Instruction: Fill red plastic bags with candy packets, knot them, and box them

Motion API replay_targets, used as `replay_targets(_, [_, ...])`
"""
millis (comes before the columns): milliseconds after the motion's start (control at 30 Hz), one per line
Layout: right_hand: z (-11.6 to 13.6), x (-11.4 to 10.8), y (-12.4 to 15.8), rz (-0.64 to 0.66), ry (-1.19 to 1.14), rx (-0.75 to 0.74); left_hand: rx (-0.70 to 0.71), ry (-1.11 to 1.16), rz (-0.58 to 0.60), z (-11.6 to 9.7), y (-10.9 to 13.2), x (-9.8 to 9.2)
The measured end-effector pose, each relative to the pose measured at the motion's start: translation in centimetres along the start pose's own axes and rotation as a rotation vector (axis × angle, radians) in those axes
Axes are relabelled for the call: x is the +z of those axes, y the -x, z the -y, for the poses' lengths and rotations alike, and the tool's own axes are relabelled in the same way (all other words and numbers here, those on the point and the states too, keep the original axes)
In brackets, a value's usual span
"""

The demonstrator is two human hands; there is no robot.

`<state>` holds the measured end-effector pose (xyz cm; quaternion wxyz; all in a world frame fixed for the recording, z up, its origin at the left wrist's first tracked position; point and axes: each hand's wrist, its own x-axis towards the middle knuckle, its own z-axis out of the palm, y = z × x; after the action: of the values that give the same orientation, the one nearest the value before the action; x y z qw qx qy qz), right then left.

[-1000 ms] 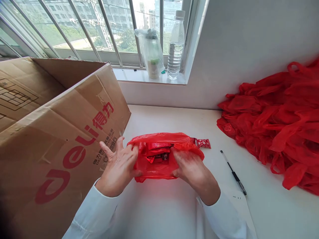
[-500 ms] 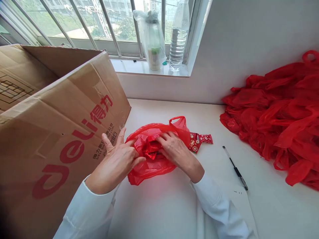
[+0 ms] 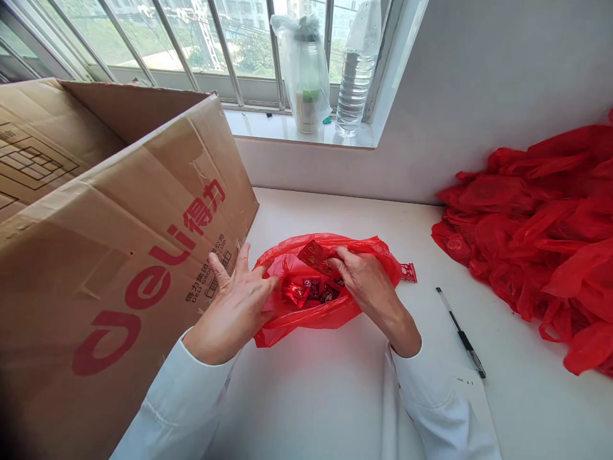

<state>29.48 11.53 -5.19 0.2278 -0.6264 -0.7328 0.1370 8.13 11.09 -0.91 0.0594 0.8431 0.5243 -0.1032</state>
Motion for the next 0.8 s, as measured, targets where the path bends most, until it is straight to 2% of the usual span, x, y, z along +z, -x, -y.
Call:
replay_targets(200, [0.9,-0.9,0.8,-0.059,0.062,0.051,0.071,0.028,0.006,-1.8,-0.2,0.5])
replay_targets(467, [0.4,0.0,0.5,-0.149,0.185,0.051,0.077,-0.02,-0.03,-3.7,-1.9,2.2])
replay_targets(567, [0.0,0.6,0.2,-0.13,0.18,0.032,0.083,-0.021,-0.037,-4.0,-2.4,2.8])
replay_targets(667, [-0.2,1.1,0.1,-0.052,0.175,-0.022,0.048,-0.033,-0.05,-4.0,-2.8,3.3])
replay_targets(800, [-0.2,0.7,0.2,0.034,0.197,-0.058,-0.032,-0.039,-0.096,-3.8,-3.1,3.6])
